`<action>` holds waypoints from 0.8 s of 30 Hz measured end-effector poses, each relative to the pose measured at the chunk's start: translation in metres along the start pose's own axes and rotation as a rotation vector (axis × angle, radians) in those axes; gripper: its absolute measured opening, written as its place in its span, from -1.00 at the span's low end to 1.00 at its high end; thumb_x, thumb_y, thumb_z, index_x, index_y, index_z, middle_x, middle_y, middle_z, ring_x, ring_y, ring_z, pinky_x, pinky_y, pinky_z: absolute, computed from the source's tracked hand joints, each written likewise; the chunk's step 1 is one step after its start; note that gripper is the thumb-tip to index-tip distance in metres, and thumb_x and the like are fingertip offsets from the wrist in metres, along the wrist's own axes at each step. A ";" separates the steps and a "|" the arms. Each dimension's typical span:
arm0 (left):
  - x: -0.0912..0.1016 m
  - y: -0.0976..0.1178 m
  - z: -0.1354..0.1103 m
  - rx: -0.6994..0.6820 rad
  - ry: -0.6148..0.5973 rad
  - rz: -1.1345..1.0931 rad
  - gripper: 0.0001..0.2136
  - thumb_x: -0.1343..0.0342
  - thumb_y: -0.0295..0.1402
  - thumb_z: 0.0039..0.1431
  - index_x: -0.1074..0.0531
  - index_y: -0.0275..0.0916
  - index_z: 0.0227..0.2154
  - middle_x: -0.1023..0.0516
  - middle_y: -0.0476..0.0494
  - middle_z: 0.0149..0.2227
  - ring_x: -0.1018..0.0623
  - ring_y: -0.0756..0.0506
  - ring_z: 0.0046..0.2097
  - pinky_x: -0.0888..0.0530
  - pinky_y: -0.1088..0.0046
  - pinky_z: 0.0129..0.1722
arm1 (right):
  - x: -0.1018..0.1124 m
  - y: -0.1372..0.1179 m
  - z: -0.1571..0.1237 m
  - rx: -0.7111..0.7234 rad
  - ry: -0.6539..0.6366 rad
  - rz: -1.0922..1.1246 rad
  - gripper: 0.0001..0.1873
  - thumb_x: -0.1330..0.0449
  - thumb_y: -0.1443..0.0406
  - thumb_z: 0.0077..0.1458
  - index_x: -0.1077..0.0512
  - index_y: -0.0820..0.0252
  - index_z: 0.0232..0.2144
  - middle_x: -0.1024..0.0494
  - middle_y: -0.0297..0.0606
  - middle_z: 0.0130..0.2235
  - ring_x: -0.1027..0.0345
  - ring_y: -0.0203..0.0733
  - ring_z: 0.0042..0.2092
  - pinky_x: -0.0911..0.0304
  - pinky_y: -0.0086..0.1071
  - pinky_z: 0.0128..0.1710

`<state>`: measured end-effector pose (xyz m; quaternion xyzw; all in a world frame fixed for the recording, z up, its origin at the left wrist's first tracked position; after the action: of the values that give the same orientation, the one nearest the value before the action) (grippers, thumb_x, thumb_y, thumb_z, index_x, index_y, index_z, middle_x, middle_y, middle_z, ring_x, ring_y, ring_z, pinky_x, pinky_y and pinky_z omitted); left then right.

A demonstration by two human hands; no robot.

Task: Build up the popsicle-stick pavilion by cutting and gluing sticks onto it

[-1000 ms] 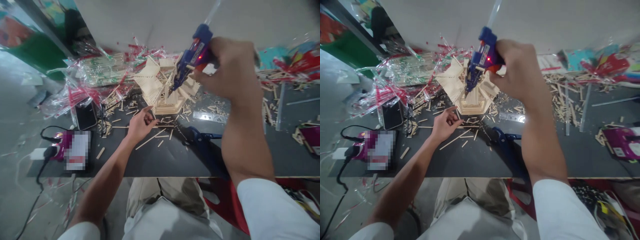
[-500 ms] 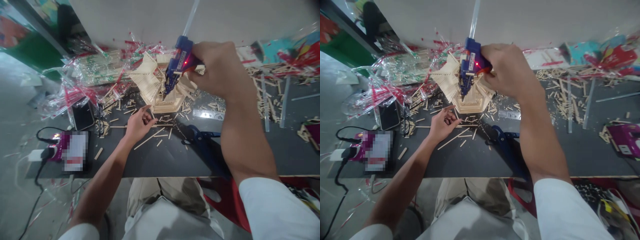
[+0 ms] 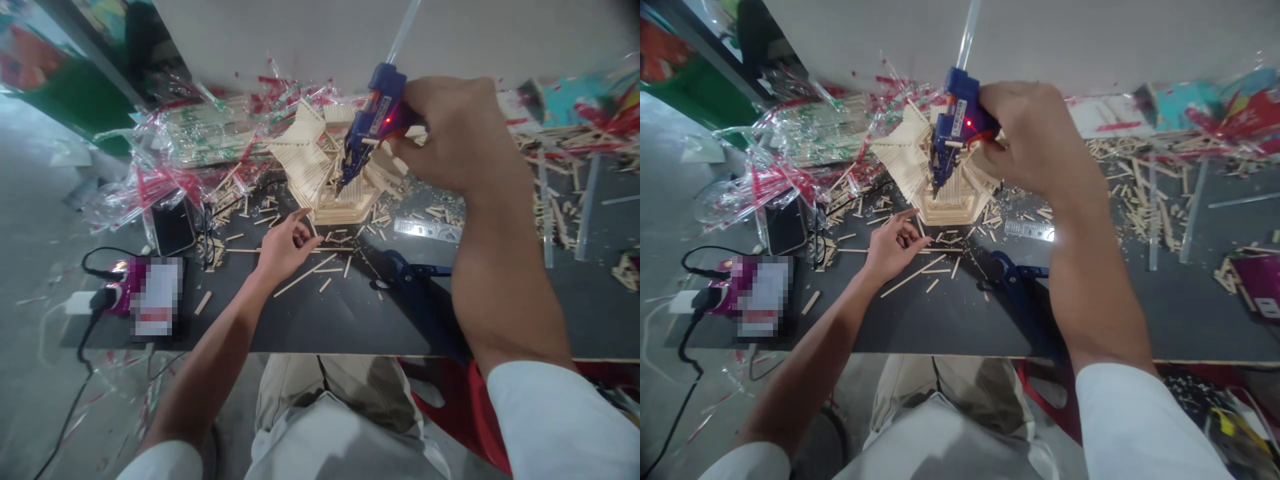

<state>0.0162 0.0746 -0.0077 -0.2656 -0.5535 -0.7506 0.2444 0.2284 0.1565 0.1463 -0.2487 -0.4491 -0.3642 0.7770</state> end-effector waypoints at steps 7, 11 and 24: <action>-0.001 -0.002 0.000 0.008 -0.008 0.004 -0.49 -0.38 -0.31 0.27 -0.44 -0.17 0.25 -0.65 0.07 -0.35 -0.54 0.04 -0.40 -0.47 0.49 -0.31 | 0.002 0.002 -0.001 -0.038 0.008 0.027 -0.86 -0.13 0.34 0.14 -0.34 0.05 -0.21 -0.66 -0.05 -0.09 -0.60 0.21 -0.02 -0.43 0.02 -0.04; 0.000 -0.002 0.000 0.006 -0.004 0.004 -0.48 -0.38 -0.31 0.27 -0.43 -0.15 0.25 -0.65 0.07 -0.34 -0.54 0.04 -0.41 -0.48 0.49 -0.31 | 0.002 0.005 -0.001 -0.064 0.006 0.019 -0.86 -0.16 0.36 0.14 -0.37 0.04 -0.22 -0.67 -0.12 -0.09 -0.60 0.16 -0.02 -0.43 -0.02 -0.04; 0.002 0.001 0.002 0.006 0.002 0.012 -0.51 -0.38 -0.32 0.25 -0.46 -0.18 0.21 -0.64 0.06 -0.37 -0.53 0.04 -0.44 -0.50 0.46 -0.33 | 0.004 0.011 0.000 -0.135 -0.004 -0.015 -0.82 -0.19 0.32 0.19 -0.38 -0.05 -0.16 -0.67 -0.13 0.02 -0.55 0.17 0.08 -0.43 -0.02 0.06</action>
<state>0.0157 0.0759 -0.0056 -0.2675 -0.5540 -0.7477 0.2501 0.2386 0.1618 0.1493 -0.2980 -0.4269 -0.3990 0.7548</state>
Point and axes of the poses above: each hand's wrist, its own z-axis towards the middle knuckle, its own x-axis out of the back of the hand, y = z × x, the point moved 8 cm from there along z, towards the middle knuckle
